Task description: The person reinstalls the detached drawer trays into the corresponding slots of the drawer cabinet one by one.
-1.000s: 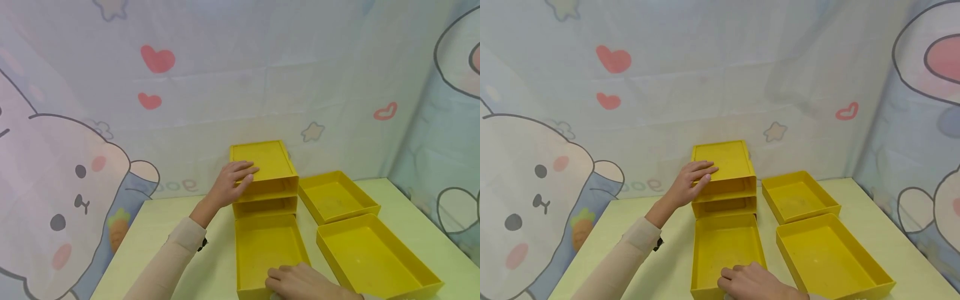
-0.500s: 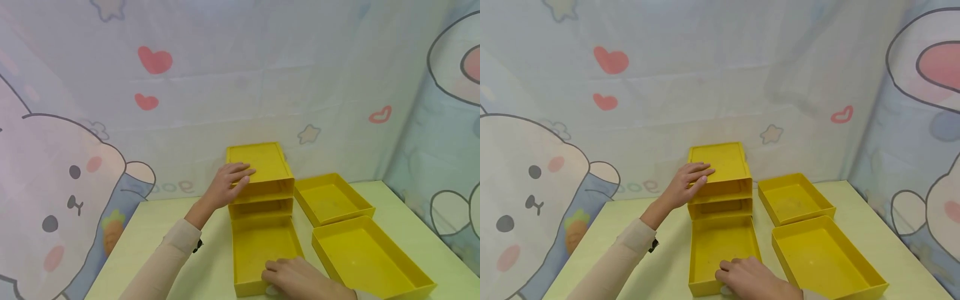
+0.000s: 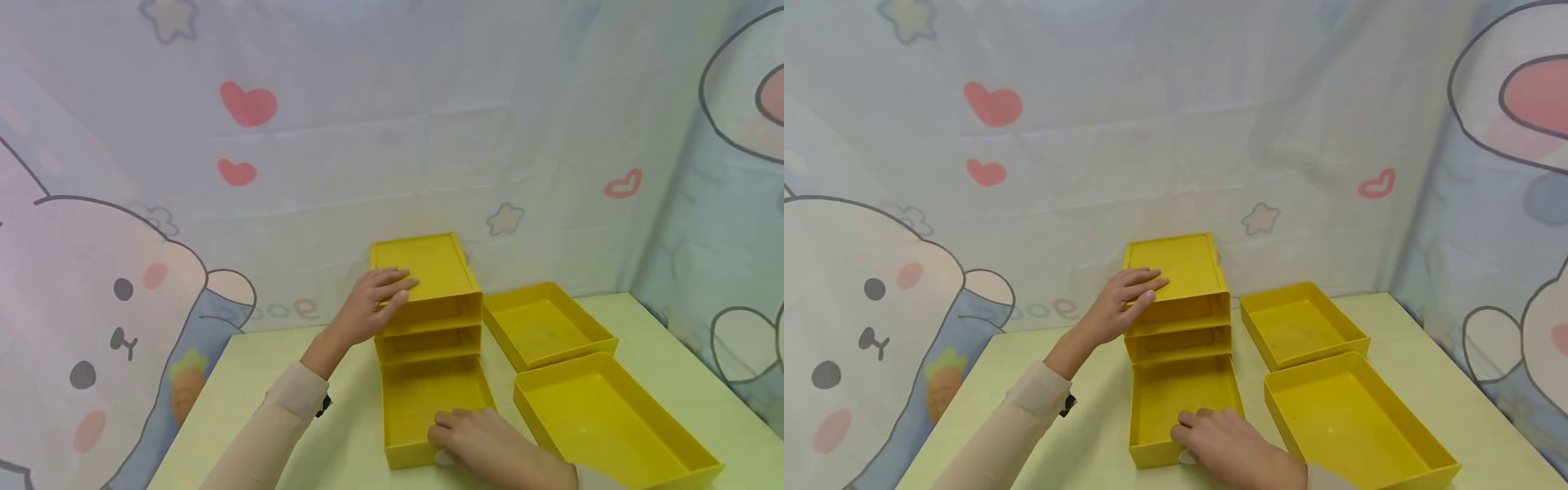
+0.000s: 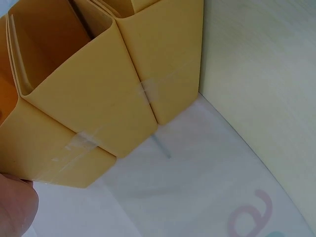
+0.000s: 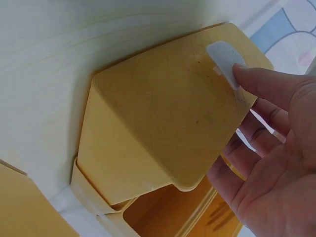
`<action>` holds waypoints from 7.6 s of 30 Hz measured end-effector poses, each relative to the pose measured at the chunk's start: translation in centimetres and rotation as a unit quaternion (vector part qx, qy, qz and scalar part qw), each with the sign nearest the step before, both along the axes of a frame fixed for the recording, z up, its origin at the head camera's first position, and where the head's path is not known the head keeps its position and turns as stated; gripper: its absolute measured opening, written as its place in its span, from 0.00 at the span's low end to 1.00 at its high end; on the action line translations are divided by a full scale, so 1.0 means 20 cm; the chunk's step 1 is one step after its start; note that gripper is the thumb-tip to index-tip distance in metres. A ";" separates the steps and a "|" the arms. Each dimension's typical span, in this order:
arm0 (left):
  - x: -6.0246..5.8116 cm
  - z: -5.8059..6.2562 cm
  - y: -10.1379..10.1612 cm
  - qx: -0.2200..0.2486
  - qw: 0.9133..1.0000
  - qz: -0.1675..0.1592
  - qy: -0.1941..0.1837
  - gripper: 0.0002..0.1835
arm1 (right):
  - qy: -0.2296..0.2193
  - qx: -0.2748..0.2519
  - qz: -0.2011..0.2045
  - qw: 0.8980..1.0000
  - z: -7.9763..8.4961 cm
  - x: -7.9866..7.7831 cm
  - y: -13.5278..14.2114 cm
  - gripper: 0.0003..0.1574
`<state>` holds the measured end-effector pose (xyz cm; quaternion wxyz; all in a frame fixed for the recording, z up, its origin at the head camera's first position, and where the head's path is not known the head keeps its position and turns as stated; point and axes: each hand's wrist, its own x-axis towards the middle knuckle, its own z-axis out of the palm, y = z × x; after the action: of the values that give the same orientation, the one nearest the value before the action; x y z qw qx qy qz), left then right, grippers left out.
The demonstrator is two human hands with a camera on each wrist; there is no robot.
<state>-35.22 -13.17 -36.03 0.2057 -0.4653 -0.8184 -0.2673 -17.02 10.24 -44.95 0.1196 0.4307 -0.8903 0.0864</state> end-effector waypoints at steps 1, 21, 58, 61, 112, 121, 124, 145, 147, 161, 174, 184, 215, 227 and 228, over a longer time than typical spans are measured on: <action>0.00 0.00 0.00 0.002 1.000 0.000 0.001 0.21 | 0.002 0.000 -0.004 1.000 0.00 0.00 0.00 0.10; 0.01 0.00 -0.03 0.011 1.000 -0.005 0.019 0.21 | 0.008 -0.029 -0.019 0.999 0.01 -0.05 -0.01 0.12; 0.00 -0.01 0.00 0.008 1.000 -0.007 0.029 0.29 | 0.099 0.027 -0.078 0.992 0.07 -0.13 -0.05 0.17; 0.00 -0.01 0.00 0.002 1.000 -0.007 0.028 0.27 | 0.085 0.018 -0.082 0.993 0.06 -0.13 -0.05 0.19; 0.01 0.00 0.01 -0.002 1.000 0.011 0.003 0.38 | -0.012 0.094 -0.128 0.987 0.09 -0.17 -0.04 0.38; 0.00 -0.01 0.01 0.005 1.000 0.007 0.013 0.35 | -0.044 0.112 -0.144 0.982 0.10 -0.20 -0.04 0.45; 0.00 -0.01 0.01 0.005 1.000 0.007 0.009 0.34 | -0.056 0.117 -0.148 0.980 0.10 -0.20 -0.04 0.47; 0.01 -0.01 0.02 0.011 1.000 -0.001 0.007 0.35 | -0.127 0.098 -0.185 0.969 0.09 -0.23 -0.05 0.56; 0.01 0.00 0.02 0.011 1.000 0.001 0.005 0.36 | -0.137 0.090 -0.184 0.969 0.09 -0.22 -0.05 0.58; 0.01 -0.02 -0.05 0.031 0.999 0.010 0.001 0.30 | -0.186 0.021 -0.162 0.969 0.17 -0.13 0.06 0.75; 0.00 0.00 0.03 0.032 0.999 -0.001 -0.016 0.34 | -0.128 -0.019 -0.192 0.973 0.18 0.05 0.44 0.77; 0.03 0.03 -0.06 0.040 0.999 0.024 -0.015 0.18 | -0.136 -0.037 -0.210 0.967 0.12 0.12 0.65 0.63; 0.04 0.01 0.10 0.036 0.999 -0.001 -0.013 0.38 | -0.019 -0.095 -0.027 0.995 -0.19 0.44 1.28 0.13; 0.04 0.01 0.11 0.040 0.999 -0.002 -0.013 0.34 | 0.113 -0.122 -0.003 0.986 -0.22 0.46 1.26 0.15; 0.04 0.01 0.10 0.039 0.999 -0.001 -0.015 0.32 | 0.108 -0.124 -0.005 0.986 -0.22 0.46 1.26 0.22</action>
<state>-34.42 -11.12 -35.88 0.2108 -0.4532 -0.8101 -0.3064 -7.82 35.35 -49.30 0.2683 0.4149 -0.8566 0.1487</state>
